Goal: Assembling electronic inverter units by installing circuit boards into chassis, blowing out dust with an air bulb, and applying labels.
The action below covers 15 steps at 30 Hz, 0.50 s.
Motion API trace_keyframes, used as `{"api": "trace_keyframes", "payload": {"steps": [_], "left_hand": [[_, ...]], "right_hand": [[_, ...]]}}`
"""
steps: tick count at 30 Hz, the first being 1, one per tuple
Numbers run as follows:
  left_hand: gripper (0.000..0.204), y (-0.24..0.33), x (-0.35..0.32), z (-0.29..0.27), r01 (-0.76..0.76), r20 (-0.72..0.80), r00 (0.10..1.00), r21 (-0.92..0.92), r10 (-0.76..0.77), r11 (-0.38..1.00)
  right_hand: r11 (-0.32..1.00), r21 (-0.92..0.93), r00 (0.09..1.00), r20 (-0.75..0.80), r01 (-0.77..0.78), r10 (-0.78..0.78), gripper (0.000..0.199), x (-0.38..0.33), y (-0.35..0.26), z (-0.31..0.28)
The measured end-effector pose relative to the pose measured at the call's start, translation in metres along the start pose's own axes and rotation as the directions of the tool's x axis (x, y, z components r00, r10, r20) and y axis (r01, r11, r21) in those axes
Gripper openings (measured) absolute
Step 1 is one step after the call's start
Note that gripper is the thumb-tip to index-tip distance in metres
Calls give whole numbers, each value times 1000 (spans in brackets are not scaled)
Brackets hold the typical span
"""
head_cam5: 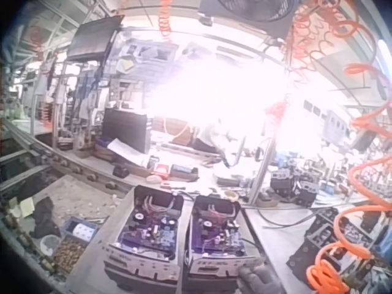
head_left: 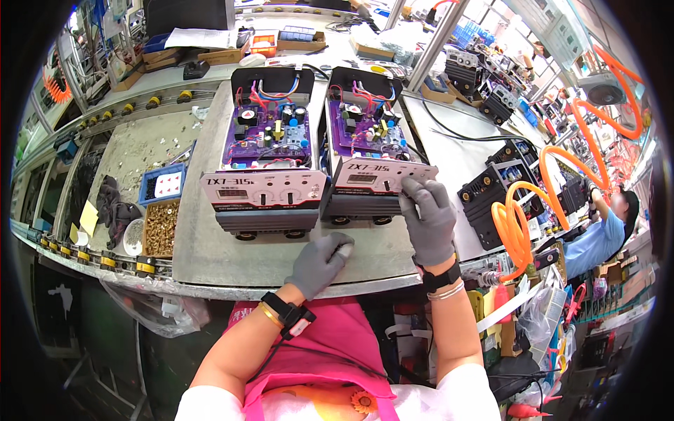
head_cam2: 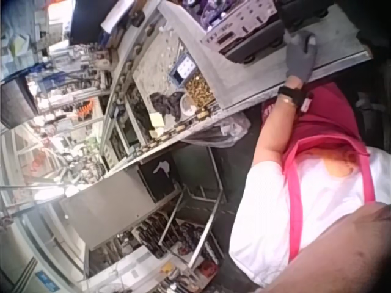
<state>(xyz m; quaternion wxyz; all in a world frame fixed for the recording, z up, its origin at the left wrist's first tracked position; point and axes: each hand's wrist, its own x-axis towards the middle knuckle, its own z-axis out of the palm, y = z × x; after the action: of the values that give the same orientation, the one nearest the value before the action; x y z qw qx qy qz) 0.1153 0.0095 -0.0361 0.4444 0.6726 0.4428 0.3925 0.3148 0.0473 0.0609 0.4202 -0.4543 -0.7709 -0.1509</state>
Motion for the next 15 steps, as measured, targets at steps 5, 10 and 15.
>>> {"api": "trace_keyframes", "payload": {"steps": [5,10,15], "left_hand": [[26,7,4,10,-149,-24,988,119,153,982],[22,-4,-9,3,-65,-26,997,75,67,995],[22,9,-7,9,-104,-38,994,26,105,994]], "right_hand": [[989,-141,994,104,32,-17,22,-15,17,-9],[988,-62,990,20,139,-138,20,-14,8,9],[978,-123,986,-1,166,-167,45,-19,20,12]]}}
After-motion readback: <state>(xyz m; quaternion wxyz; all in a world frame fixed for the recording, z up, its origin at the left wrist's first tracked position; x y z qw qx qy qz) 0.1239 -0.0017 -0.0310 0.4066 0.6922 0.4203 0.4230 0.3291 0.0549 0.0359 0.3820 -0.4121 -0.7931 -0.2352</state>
